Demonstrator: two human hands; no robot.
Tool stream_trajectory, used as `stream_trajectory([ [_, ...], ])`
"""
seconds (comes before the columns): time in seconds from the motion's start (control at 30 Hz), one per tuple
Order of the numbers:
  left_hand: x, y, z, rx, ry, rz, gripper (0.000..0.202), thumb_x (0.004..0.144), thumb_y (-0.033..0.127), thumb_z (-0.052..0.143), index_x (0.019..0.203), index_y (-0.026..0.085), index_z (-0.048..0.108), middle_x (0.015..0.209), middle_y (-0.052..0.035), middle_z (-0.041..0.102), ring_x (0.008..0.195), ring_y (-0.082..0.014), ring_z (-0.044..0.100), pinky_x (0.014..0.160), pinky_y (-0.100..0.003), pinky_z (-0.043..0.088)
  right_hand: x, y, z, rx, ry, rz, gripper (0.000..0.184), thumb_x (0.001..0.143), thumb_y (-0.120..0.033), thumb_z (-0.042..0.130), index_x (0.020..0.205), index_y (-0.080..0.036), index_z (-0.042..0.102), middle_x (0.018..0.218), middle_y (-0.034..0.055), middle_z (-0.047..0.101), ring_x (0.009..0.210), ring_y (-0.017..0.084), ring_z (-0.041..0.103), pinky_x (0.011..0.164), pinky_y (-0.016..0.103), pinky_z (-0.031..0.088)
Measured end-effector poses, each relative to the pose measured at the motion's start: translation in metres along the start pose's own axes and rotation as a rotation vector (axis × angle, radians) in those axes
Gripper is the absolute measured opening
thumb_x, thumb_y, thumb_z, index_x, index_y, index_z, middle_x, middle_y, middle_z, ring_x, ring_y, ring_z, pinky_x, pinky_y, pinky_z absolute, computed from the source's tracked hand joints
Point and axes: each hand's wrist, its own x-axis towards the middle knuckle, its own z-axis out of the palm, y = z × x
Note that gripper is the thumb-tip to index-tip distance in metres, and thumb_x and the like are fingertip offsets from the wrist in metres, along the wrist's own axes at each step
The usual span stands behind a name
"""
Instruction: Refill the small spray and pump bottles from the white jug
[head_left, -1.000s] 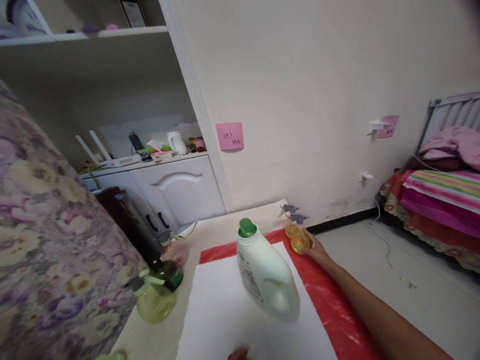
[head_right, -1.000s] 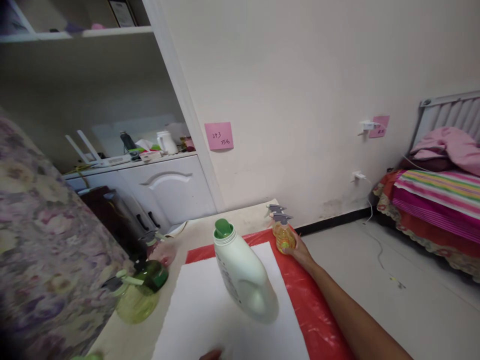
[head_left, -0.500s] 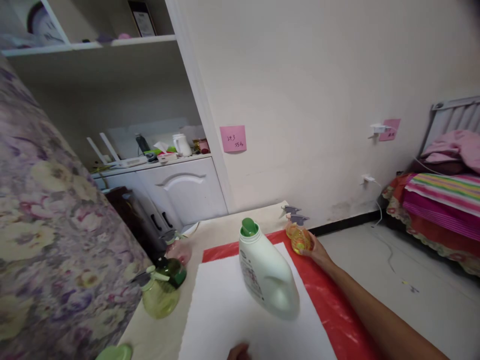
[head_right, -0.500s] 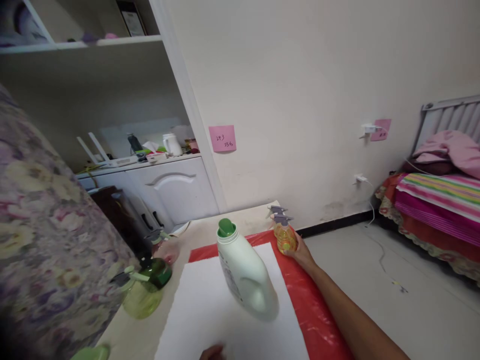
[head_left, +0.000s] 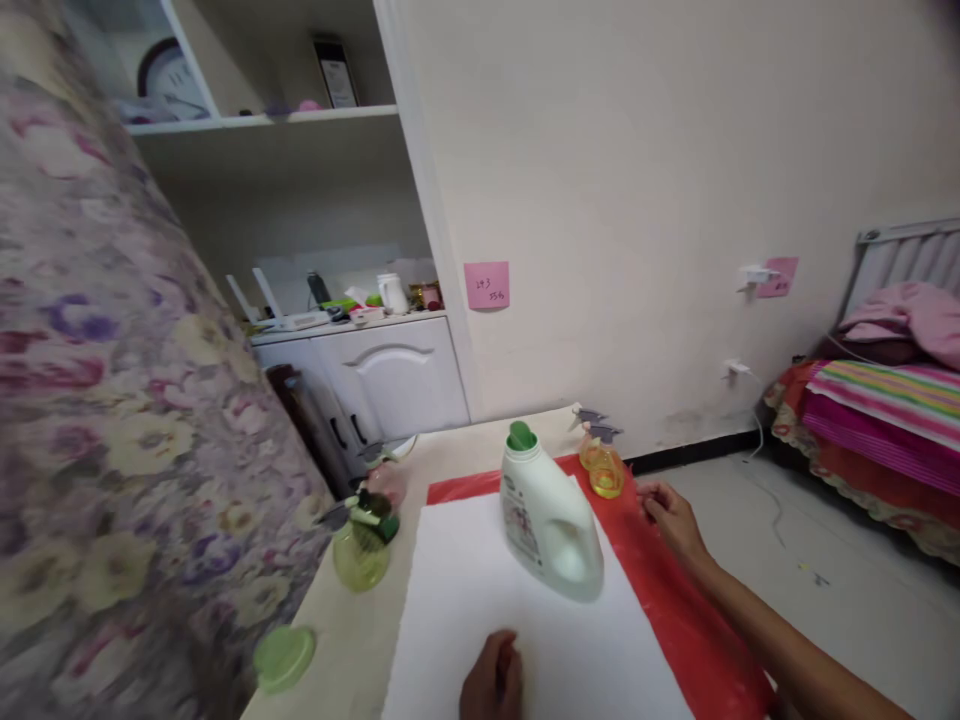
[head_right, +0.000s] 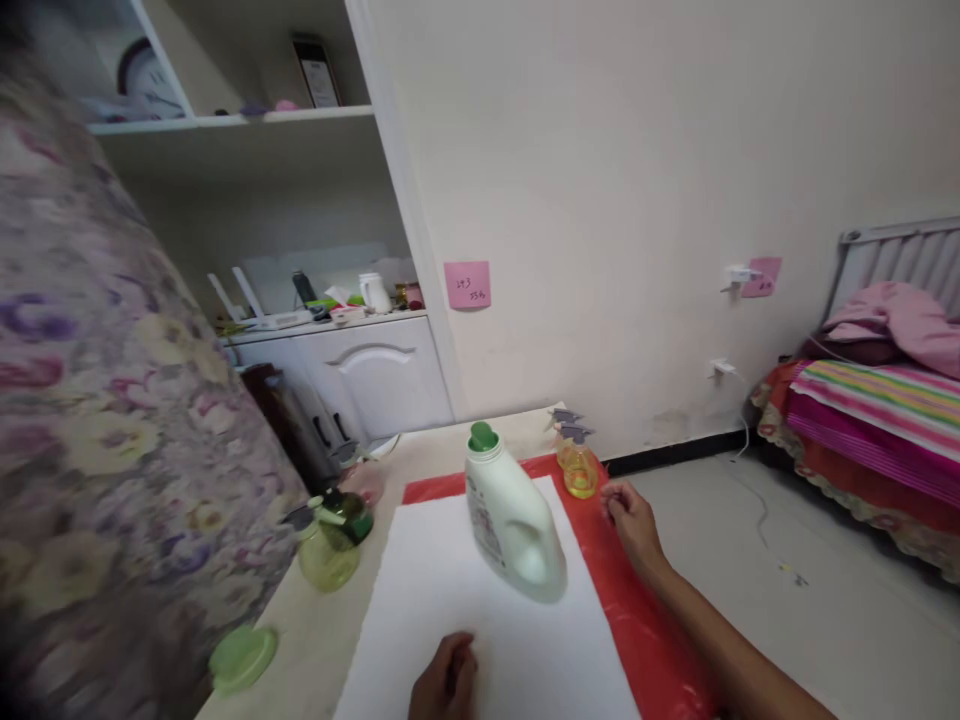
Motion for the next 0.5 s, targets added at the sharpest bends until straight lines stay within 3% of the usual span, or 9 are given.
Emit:
stream_trajectory([
  [0.13,-0.008,0.008,-0.005,-0.024,-0.054,0.021,0.026,0.082,0.037,0.051,0.097,0.021,0.065,0.075,-0.0031,0.068,0.069,-0.0196,0.064,0.067,-0.029,0.049,-0.089,-0.017,0.035,-0.005,-0.267,0.032,0.011,0.079,-0.031,0.057,0.075,-0.021,0.058,0.062,-0.0048,0.055,0.046,0.011,0.045,0.046,0.024,0.037],
  [0.27,-0.009,0.008,-0.016,-0.147,-0.075,-0.015,0.027,0.081,0.032,0.052,0.103,0.019,0.062,0.075,-0.0021,0.066,0.065,-0.0169,0.062,0.065,-0.028,0.05,-0.157,-0.006,0.073,-0.113,-0.618,0.074,0.014,0.084,-0.03,0.047,0.08,-0.021,0.056,0.061,-0.006,0.051,0.049,0.011,0.048,0.05,0.024,0.039],
  [0.37,0.002,0.004,-0.044,-0.211,0.029,-0.038,0.03,0.08,0.034,0.054,0.104,0.017,0.061,0.081,-0.004,0.068,0.067,-0.0169,0.064,0.066,-0.029,0.052,-0.174,0.013,0.085,-0.261,-0.696,-0.044,0.012,0.082,-0.03,0.049,0.083,-0.021,0.058,0.07,-0.0025,0.057,0.061,0.015,0.052,0.06,0.027,0.042],
  [0.5,0.038,-0.012,-0.104,-0.123,0.329,-0.082,0.039,0.077,0.039,0.055,0.106,0.013,0.06,0.088,-0.009,0.07,0.077,-0.021,0.066,0.075,-0.034,0.053,-0.174,0.025,0.085,-0.322,-0.705,-0.059,0.017,0.083,-0.037,0.049,0.081,-0.022,0.058,0.069,-0.0017,0.056,0.064,0.016,0.05,0.061,0.027,0.041],
])
